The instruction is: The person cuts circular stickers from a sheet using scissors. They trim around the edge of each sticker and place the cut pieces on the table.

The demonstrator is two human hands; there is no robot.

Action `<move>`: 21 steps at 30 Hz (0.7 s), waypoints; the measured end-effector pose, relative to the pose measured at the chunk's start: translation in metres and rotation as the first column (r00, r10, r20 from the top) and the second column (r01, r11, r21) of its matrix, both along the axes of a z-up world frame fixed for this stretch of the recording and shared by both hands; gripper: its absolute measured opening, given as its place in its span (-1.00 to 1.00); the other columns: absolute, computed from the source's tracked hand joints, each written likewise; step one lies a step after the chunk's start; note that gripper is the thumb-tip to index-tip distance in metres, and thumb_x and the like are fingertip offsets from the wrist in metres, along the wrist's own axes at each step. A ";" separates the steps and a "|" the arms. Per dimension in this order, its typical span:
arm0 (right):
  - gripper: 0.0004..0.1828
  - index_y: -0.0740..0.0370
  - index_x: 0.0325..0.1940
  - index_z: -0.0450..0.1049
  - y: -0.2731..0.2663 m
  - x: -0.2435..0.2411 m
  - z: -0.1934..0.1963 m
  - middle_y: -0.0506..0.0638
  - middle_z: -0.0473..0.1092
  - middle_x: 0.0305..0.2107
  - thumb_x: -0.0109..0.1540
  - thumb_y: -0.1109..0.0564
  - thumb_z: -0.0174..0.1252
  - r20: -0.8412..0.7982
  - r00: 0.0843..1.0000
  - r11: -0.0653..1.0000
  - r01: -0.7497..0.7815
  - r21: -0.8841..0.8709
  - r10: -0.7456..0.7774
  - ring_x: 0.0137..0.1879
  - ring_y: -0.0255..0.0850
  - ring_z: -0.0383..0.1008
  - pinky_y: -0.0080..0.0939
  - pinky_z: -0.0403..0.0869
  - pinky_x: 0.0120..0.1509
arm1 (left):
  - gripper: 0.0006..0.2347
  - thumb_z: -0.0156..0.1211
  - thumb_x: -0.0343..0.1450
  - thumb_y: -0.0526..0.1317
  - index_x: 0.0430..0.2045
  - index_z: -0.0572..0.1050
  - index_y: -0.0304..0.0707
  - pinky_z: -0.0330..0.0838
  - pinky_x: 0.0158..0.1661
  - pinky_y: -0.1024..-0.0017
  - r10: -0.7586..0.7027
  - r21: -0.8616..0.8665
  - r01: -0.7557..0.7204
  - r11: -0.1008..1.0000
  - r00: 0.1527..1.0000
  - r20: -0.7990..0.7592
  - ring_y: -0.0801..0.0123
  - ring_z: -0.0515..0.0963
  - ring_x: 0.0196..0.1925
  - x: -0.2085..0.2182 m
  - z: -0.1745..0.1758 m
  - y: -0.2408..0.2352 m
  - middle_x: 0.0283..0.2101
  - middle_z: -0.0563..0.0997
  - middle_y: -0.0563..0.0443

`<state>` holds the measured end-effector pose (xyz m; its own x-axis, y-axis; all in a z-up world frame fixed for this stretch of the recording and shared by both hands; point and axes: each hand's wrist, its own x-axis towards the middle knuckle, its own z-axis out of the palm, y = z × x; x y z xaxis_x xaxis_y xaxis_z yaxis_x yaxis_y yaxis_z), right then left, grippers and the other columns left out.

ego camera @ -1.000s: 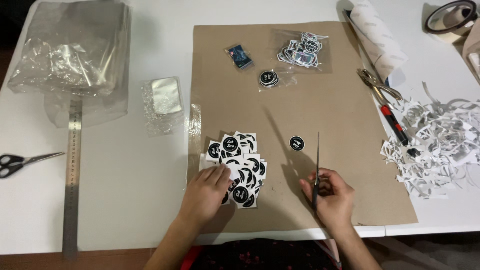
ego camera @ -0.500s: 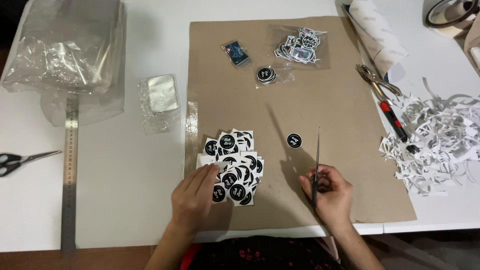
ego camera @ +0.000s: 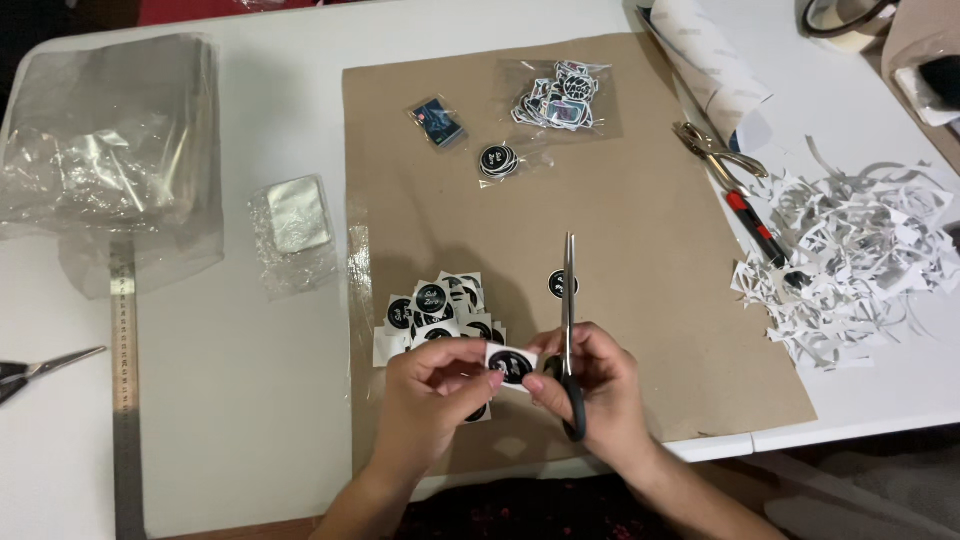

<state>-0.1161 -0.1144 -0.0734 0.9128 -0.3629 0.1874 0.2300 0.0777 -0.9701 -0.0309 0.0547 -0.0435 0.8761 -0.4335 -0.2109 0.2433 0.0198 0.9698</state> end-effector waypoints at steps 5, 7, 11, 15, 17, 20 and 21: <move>-0.72 0.24 -0.24 0.34 0.003 -0.001 0.008 0.00 0.42 -0.45 0.12 0.31 0.33 0.025 0.996 0.997 0.082 -0.004 -0.082 -0.50 -0.33 0.40 -0.40 0.46 -0.39 | -0.85 0.40 0.24 -0.40 -0.36 0.70 -0.41 0.50 -0.50 0.58 -0.072 0.020 0.072 0.997 0.997 -0.001 0.43 0.67 -0.40 0.001 0.016 -0.005 -0.37 0.72 -0.07; -0.73 0.23 -0.24 0.36 0.004 -0.002 0.010 -0.03 0.42 -0.45 0.11 0.30 0.33 0.022 0.995 0.995 0.096 -0.028 -0.095 -0.49 -0.36 0.38 -0.42 0.45 -0.40 | -0.85 0.39 0.26 -0.40 -0.34 0.70 -0.43 0.48 -0.40 0.61 -0.074 -0.039 0.074 0.996 0.997 0.006 0.42 0.66 -0.37 -0.002 0.012 -0.008 -0.35 0.71 -0.08; -0.74 0.22 -0.23 0.34 0.004 -0.005 0.017 -0.02 0.44 -0.45 0.14 0.27 0.31 0.047 0.989 0.990 0.137 0.035 -0.138 -0.52 -0.35 0.41 -0.41 0.46 -0.41 | -0.86 0.33 0.33 -0.41 -0.29 0.60 -0.50 0.56 -0.24 0.49 -0.095 -0.327 0.124 0.937 0.990 0.106 0.31 0.63 -0.27 -0.010 0.003 -0.018 -0.30 0.64 -0.17; -0.71 0.19 -0.19 0.31 0.002 -0.006 0.025 0.00 0.45 -0.46 0.14 0.27 0.31 0.089 0.977 0.980 0.190 0.052 -0.194 -0.52 -0.33 0.42 -0.40 0.48 -0.41 | -0.94 0.28 0.38 -0.35 -0.42 0.61 -0.41 0.33 -0.35 0.54 -0.164 -0.251 0.229 0.941 0.953 0.253 0.50 0.46 -0.39 -0.014 0.016 -0.025 -0.45 0.58 0.03; -0.70 0.19 -0.19 0.31 0.002 -0.005 0.030 0.01 0.44 -0.44 0.14 0.29 0.31 0.094 0.975 0.978 0.194 0.080 -0.201 -0.49 -0.31 0.41 -0.37 0.48 -0.37 | -0.92 0.30 0.38 -0.35 -0.35 0.61 -0.41 0.37 -0.27 0.55 -0.186 -0.250 0.245 0.937 0.954 0.237 0.51 0.50 -0.33 -0.017 0.016 -0.027 -0.39 0.61 0.02; -0.70 0.20 -0.19 0.31 0.000 -0.005 0.034 0.02 0.44 -0.44 0.14 0.30 0.31 0.101 0.973 0.976 0.201 0.085 -0.210 -0.47 -0.29 0.40 -0.34 0.48 -0.34 | -0.90 0.30 0.38 -0.35 -0.32 0.62 -0.44 0.44 -0.23 0.57 -0.174 -0.291 0.227 0.929 0.965 0.198 0.50 0.56 -0.28 -0.020 0.021 -0.030 -0.33 0.65 -0.02; -0.71 0.20 -0.19 0.31 0.000 -0.005 0.035 0.04 0.45 -0.45 0.14 0.30 0.31 0.101 0.973 0.977 0.204 0.059 -0.209 -0.49 -0.29 0.41 -0.35 0.50 -0.36 | -0.91 0.29 0.38 -0.36 -0.36 0.61 -0.48 0.46 -0.25 0.57 -0.140 -0.334 0.190 0.923 0.975 0.170 0.47 0.57 -0.29 -0.020 0.023 -0.032 -0.34 0.65 -0.06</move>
<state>-0.1211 -0.1148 -0.0387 0.7932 -0.5524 0.2564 0.3469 0.0639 -0.9357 -0.0512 0.0230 -0.0202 0.7954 -0.5980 0.0987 0.1338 0.3321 0.9337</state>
